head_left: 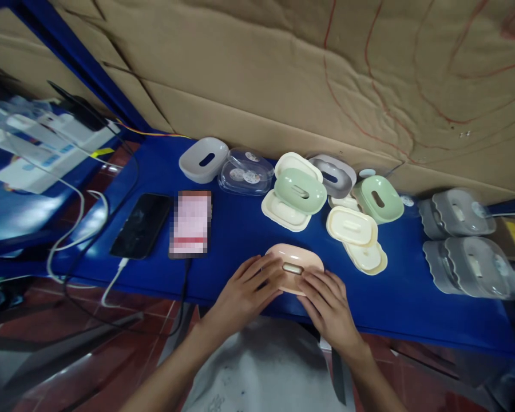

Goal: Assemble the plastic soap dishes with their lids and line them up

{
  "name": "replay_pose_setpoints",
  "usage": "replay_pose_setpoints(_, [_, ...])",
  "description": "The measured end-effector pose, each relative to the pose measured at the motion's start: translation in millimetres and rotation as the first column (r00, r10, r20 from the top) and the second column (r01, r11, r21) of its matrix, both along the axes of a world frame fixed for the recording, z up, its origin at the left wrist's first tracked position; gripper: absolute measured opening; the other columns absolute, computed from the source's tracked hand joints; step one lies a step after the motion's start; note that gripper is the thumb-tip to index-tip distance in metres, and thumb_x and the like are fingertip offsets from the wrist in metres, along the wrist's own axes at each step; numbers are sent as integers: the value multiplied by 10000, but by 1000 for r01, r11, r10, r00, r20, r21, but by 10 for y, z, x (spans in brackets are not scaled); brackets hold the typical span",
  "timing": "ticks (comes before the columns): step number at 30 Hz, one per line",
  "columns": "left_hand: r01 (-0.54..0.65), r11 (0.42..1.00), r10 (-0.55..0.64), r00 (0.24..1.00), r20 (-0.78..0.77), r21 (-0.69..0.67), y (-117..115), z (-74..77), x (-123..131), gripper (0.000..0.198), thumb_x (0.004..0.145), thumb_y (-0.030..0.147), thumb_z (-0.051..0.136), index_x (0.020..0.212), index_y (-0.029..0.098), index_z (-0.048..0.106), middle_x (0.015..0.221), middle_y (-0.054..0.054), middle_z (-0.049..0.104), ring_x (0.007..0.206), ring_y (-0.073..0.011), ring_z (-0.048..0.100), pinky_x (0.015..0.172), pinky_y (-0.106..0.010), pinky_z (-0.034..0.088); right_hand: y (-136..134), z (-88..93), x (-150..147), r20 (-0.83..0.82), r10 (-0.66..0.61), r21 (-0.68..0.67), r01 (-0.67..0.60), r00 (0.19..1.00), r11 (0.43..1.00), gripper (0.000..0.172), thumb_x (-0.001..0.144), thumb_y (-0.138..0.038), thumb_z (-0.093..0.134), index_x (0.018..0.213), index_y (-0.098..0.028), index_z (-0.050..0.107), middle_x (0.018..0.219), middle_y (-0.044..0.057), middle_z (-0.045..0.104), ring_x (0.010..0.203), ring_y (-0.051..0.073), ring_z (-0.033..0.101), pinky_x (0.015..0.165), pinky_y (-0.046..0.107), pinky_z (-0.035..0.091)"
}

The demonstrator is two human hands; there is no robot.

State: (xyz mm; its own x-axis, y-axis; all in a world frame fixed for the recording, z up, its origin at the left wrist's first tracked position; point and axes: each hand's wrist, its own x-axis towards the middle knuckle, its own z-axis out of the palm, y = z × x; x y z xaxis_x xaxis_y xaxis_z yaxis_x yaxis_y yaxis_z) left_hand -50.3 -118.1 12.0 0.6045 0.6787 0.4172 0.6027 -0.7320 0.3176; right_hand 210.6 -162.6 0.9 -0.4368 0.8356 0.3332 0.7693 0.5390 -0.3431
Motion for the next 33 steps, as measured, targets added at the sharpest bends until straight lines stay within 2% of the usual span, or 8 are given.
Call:
replay_pose_setpoints(8, [61,997,-63,996,-60,-43,88,-58,4,280,1071,171,595,1331,226,682,1514,-75,663,1475,-277,564,1081,-455,574,30,-36,-1,53,-20,8,20,998,1000,554,1046,-117,574,1561,-319,540,1515,24,655,1500,244,522,1262,515,388])
replay_pose_setpoints(12, [100,990,-100,995,11,-103,258,88,-88,357,1085,283,598,1439,242,634,1470,-86,692,1412,-255,621,1090,-438,577,57,-30,-14,57,2,-17,-1,998,1000,560,1067,-189,570,1609,-294,476,1611,55,561,1557,263,448,1264,539,396])
replay_pose_setpoints(17, [-24,999,26,999,-23,46,1200,522,-357,375,1084,189,533,1433,230,664,1466,-101,689,1399,-269,631,1181,-478,484,73,0,-21,48,-25,-24,26,999,999,572,1071,-259,583,1623,-323,450,1715,64,412,1617,313,335,1244,603,412])
replay_pose_setpoints(21, [-119,992,105,949,-299,-30,2187,608,-555,590,1122,285,230,1499,-81,498,1632,-188,463,1546,-443,364,1204,-587,301,52,-19,-5,15,-77,-22,78,997,997,484,1072,-264,579,1551,-320,538,1719,62,406,1601,325,359,1223,606,432])
replay_pose_setpoints(24, [-171,984,141,927,-349,-57,2552,509,-622,444,1066,360,573,1391,80,686,1481,-182,666,1403,-338,618,1172,-482,454,35,-44,9,-8,-117,-38,116,993,992,470,1076,-266,569,1542,-316,544,1715,70,411,1593,338,362,1209,615,438])
replay_pose_setpoints(28, [-237,967,254,932,-258,97,2363,449,-619,388,1041,367,678,1375,174,721,1356,-132,757,1275,-315,709,1071,-431,528,36,-56,24,-42,-137,-89,133,990,987,534,1077,-286,571,1598,-351,473,1719,71,398,1598,344,351,1218,624,426])
replay_pose_setpoints(31, [-257,935,295,946,-137,244,1843,531,-516,373,1065,405,651,1355,182,720,1336,-136,764,1219,-316,725,1058,-472,517,29,-55,45,-115,-161,-133,146,980,980,651,1069,-320,594,1669,-368,347,1741,89,347,1603,345,348,1224,619,433])
replay_pose_setpoints(33, [-175,906,207,977,-42,386,1399,588,-369,325,1055,382,677,1323,202,716,1291,-90,786,1134,-280,747,998,-438,545,15,-54,67,-197,-194,-138,169,961,976,749,1058,-355,615,1708,-364,243,1768,105,278,1612,354,332,1218,628,447])
